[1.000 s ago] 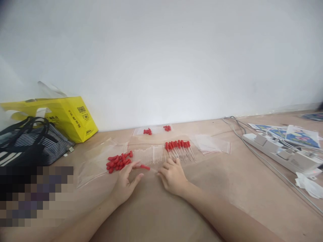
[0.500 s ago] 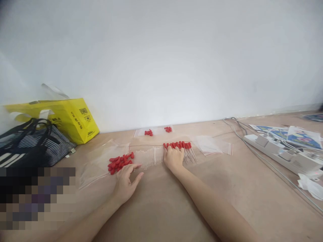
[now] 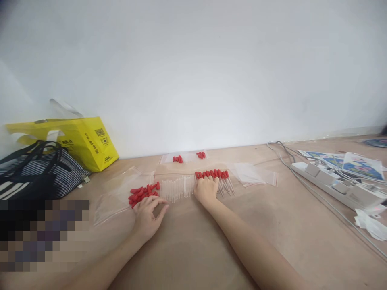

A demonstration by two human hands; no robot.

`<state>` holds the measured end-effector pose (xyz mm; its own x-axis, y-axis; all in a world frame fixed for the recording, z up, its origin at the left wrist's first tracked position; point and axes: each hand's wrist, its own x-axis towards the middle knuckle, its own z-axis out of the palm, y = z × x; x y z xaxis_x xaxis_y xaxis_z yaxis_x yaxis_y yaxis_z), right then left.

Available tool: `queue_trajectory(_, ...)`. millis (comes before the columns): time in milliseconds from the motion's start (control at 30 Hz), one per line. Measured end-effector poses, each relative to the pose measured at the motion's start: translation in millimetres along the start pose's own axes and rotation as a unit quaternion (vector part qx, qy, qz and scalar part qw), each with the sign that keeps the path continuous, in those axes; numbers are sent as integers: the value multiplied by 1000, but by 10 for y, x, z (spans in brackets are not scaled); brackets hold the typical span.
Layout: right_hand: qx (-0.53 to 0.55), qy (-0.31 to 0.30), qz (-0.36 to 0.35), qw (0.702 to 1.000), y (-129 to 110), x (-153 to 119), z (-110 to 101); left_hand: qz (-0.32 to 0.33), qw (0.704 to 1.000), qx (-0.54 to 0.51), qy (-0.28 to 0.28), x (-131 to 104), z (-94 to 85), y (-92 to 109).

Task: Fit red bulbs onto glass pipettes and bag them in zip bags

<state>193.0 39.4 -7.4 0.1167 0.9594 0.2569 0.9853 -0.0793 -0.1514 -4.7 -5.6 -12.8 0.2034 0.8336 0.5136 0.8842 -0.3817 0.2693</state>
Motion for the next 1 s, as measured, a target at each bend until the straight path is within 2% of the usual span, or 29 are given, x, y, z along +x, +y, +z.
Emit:
queue_trajectory(133,-9,-28,4,1000,-45,53,-2,-51,991,110,55,110,-100,-162)
queue_trajectory(267,-18,-50,3,999,-102,82,-8,-82,979,185,35,180,-172,-290)
queue_trajectory(500,-21,-26,-42,999,-78,-56,-111,-92,980,174,20,191,-149,-323)
queue_trajectory(567,-15,-16,-77,997,-16,-157,-142,-103,981,166,22,202,-144,-329)
queue_trajectory(633,7,4,-142,990,75,-282,-154,-106,981,155,40,208,-144,-333)
queue_trajectory(733,65,38,-263,962,248,-485,-139,-64,989,104,82,178,-150,-302)
queue_trajectory(800,93,44,-300,948,363,-597,-129,3,996,40,76,127,-151,-241)
queue_trajectory(900,118,30,-304,945,492,-683,-133,96,995,-37,8,30,-147,-104)
queue_trajectory(1000,133,8,-294,947,555,-674,-151,136,987,-62,-64,-35,-141,7)
